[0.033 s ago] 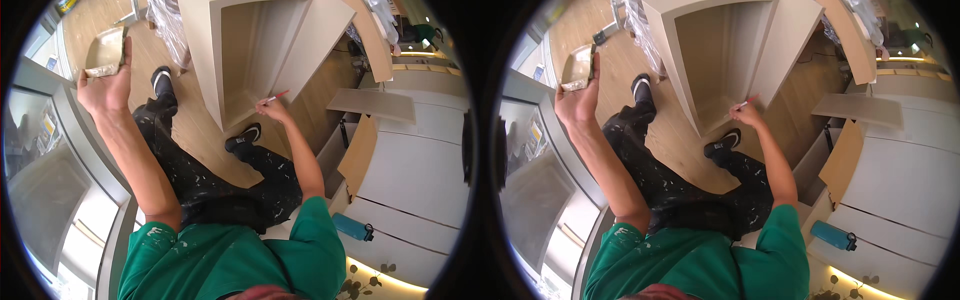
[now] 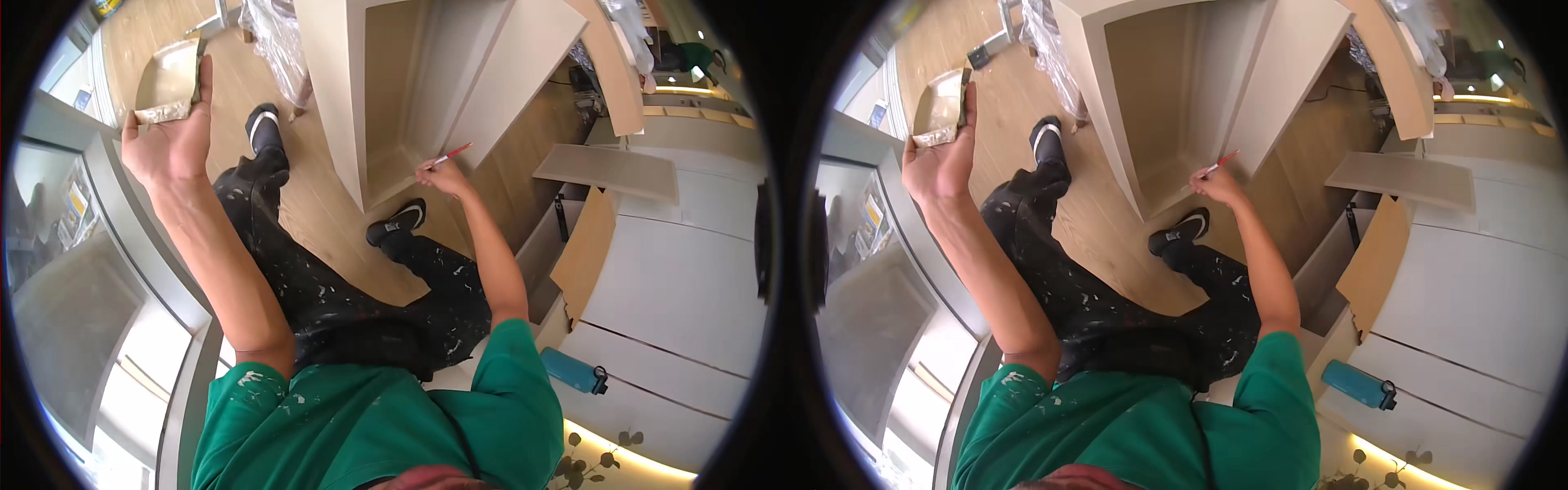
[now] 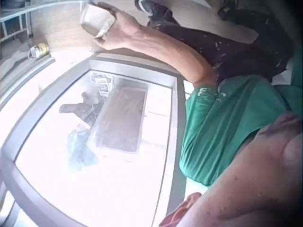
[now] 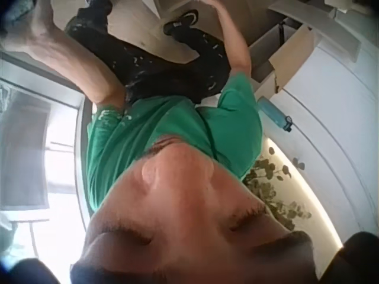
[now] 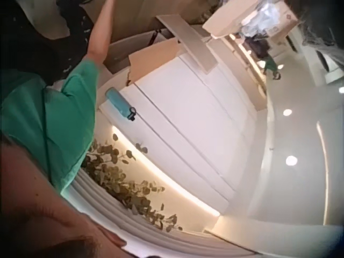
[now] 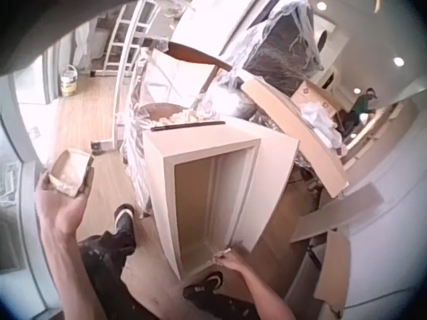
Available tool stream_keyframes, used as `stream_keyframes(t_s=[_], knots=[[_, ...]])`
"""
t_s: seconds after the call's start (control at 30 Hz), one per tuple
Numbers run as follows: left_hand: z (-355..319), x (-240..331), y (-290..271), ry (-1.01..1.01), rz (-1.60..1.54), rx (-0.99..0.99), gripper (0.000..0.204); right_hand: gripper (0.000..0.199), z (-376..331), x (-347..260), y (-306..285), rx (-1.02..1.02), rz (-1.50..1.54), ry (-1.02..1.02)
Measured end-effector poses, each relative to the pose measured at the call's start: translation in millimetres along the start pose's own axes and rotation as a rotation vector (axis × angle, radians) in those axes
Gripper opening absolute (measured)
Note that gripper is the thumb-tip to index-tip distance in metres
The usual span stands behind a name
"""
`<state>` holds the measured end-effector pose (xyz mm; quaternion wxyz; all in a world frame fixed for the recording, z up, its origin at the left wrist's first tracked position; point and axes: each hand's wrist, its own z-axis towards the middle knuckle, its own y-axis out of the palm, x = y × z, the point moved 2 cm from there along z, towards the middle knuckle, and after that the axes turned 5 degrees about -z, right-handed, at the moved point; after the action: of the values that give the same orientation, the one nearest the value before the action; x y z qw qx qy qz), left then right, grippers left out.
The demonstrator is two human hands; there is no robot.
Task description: The person applies a light-colored coating to the interior and edges of a wooden cabinet box using a brush, then removes masking tape from the edges.
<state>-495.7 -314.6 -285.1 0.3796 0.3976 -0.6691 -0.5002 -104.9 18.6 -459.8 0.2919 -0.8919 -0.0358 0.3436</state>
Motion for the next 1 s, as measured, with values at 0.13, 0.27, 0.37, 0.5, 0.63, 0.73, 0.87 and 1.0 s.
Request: stream_keyframes(t_s=[0.13, 0.27, 0.37, 0.5, 0.63, 0.73, 0.87, 1.0], knots=[[10, -8, -14, -0.075, -0.087, -0.066, 0.055, 0.021, 18, 52, 17, 0.036, -0.207, -0.012], [10, -1, -20, -0.093, -0.128, -0.093, 0.055, 0.021, 30, 66, 30, 0.099, -0.298, -0.055], [12, 10, -26, -0.135, -0.177, -0.184, 0.056, 0.02, 41, 63, 33, 0.135, -0.34, -0.03], [11, 10, -25, -0.172, -0.24, -0.133, 0.058, 0.018, 49, 77, 29, 0.207, -0.359, -0.107], [11, 13, -28, -0.213, -0.241, -0.133, 0.06, 0.016, 57, 80, 26, 0.22, -0.405, -0.07], [13, 15, -32, -0.224, -0.248, -0.142, 0.06, 0.017, 60, 70, 25, 0.199, -0.423, -0.05], [12, 11, -33, -0.229, -0.247, -0.181, 0.059, 0.017, 60, 70, 25, 0.185, -0.448, -0.055], [12, 9, -34, -0.252, -0.216, -0.201, 0.059, 0.017, 61, 81, 26, 0.21, -0.441, -0.042]])
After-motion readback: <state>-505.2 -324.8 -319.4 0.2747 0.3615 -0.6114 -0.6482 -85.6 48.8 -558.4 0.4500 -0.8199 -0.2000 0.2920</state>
